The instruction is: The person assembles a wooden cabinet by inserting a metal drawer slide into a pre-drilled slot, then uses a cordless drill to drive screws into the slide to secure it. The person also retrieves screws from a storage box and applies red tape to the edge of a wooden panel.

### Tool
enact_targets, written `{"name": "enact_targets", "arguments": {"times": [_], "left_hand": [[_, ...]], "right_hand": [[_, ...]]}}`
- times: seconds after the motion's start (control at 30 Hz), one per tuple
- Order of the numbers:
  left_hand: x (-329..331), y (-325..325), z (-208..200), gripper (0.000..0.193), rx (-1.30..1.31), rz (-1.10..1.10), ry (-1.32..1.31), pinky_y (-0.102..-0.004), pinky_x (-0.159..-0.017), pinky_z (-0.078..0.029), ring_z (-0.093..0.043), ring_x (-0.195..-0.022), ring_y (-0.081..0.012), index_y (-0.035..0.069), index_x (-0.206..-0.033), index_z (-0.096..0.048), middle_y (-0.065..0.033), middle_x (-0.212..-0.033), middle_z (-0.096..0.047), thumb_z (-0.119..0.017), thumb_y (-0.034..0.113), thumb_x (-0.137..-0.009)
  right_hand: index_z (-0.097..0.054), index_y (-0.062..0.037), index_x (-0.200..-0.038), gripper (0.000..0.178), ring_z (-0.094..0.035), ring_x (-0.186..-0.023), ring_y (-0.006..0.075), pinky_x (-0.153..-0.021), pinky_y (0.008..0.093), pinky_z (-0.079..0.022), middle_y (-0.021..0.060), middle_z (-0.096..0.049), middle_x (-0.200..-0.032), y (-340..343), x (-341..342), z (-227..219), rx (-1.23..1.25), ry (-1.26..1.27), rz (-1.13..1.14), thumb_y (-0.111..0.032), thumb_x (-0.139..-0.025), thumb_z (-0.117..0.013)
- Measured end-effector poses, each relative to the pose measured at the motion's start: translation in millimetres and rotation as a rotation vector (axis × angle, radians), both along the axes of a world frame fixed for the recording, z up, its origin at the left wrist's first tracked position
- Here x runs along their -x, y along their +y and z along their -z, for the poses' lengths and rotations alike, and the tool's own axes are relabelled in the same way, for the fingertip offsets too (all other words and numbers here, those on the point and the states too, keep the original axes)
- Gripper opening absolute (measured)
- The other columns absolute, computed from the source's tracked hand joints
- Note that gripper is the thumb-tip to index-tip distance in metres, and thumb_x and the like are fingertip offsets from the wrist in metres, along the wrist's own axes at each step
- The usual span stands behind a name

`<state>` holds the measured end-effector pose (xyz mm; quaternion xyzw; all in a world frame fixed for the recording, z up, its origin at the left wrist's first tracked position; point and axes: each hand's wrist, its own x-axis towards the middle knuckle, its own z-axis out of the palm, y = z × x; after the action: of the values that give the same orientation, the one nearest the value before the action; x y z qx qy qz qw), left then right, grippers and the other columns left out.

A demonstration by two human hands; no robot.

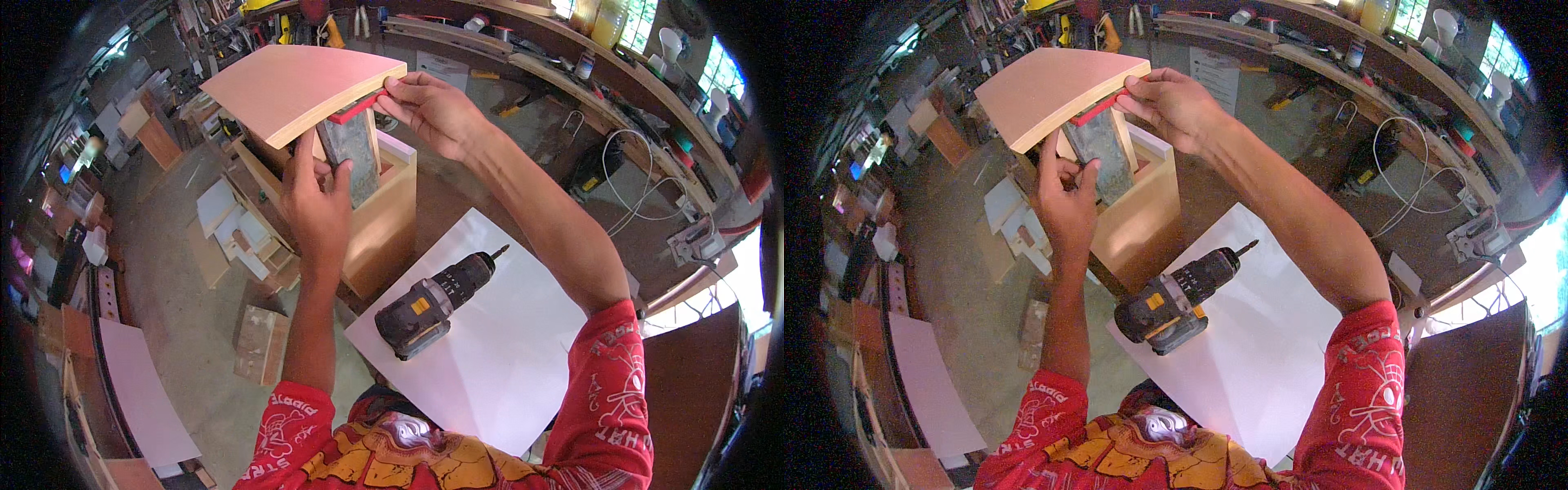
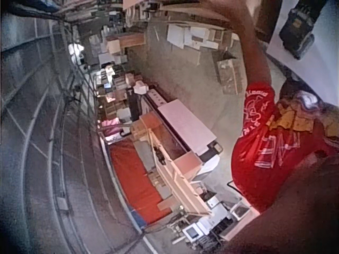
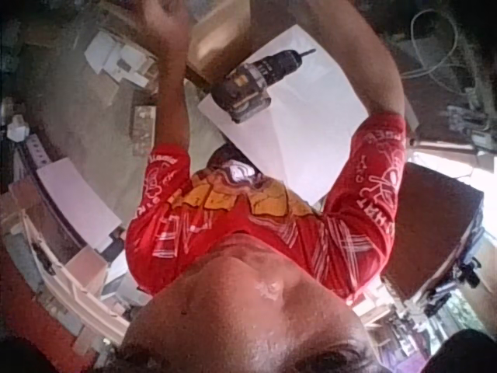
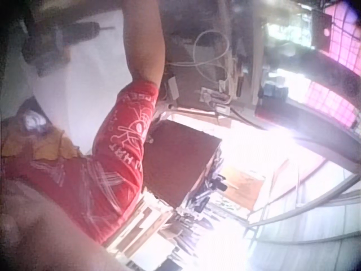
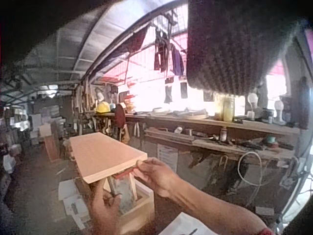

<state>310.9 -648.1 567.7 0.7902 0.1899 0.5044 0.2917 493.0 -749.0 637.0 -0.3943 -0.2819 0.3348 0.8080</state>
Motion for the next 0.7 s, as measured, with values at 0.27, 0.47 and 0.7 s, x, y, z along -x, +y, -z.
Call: {"name": "enact_targets", "arguments": {"times": [0.27,0.47,0.7], "left_hand": [[-17.1,1.9,-9.4,0.051,-0.075,-0.011,-0.208,-0.0392,-0.074,-0.052,-0.061,-0.086,-0.0235,-0.001,-0.13,-0.062,-0.0124,-0.098,-0.059,-0.083,0.005,-0.084],[-27.4,9.2,-14.3,0.036,0.084,-0.081,-0.34,-0.0354,-0.059,-0.048,-0.056,-0.068,-0.0187,-0.001,-0.096,-0.07,-0.007,-0.087,-0.062,-0.094,0.021,-0.08],[-37.2,8.2,-13.4,0.034,-0.07,-0.119,-0.451,-0.0323,-0.055,-0.047,-0.06,-0.067,-0.0181,0.0,-0.095,-0.074,-0.0064,-0.087,-0.066,-0.094,0.024,-0.08]], "right_hand": [[-0.053,0.0101,-0.125,0.021,-0.067,-0.111,0.0266,-0.102,0.032,-0.061,0.0196,-0.062,-0.122,5.2,-5.6,-0.5,-0.041,0.03,-0.056,-0.003,-0.108,-0.053],[-0.056,0.0096,-0.12,0.018,-0.067,-0.105,0.025,-0.097,0.0314,-0.062,0.0188,-0.064,-0.118,10.4,4.5,-2.7,-0.06,0.08,-0.028,-0.002,-0.108,-0.051],[-0.061,0.0089,-0.116,0.016,-0.066,-0.104,0.024,-0.097,0.0314,-0.062,0.0181,-0.065,-0.114,3.2,5.8,-6.6,-0.072,0.108,-0.042,-0.001,-0.107,-0.053]]}}
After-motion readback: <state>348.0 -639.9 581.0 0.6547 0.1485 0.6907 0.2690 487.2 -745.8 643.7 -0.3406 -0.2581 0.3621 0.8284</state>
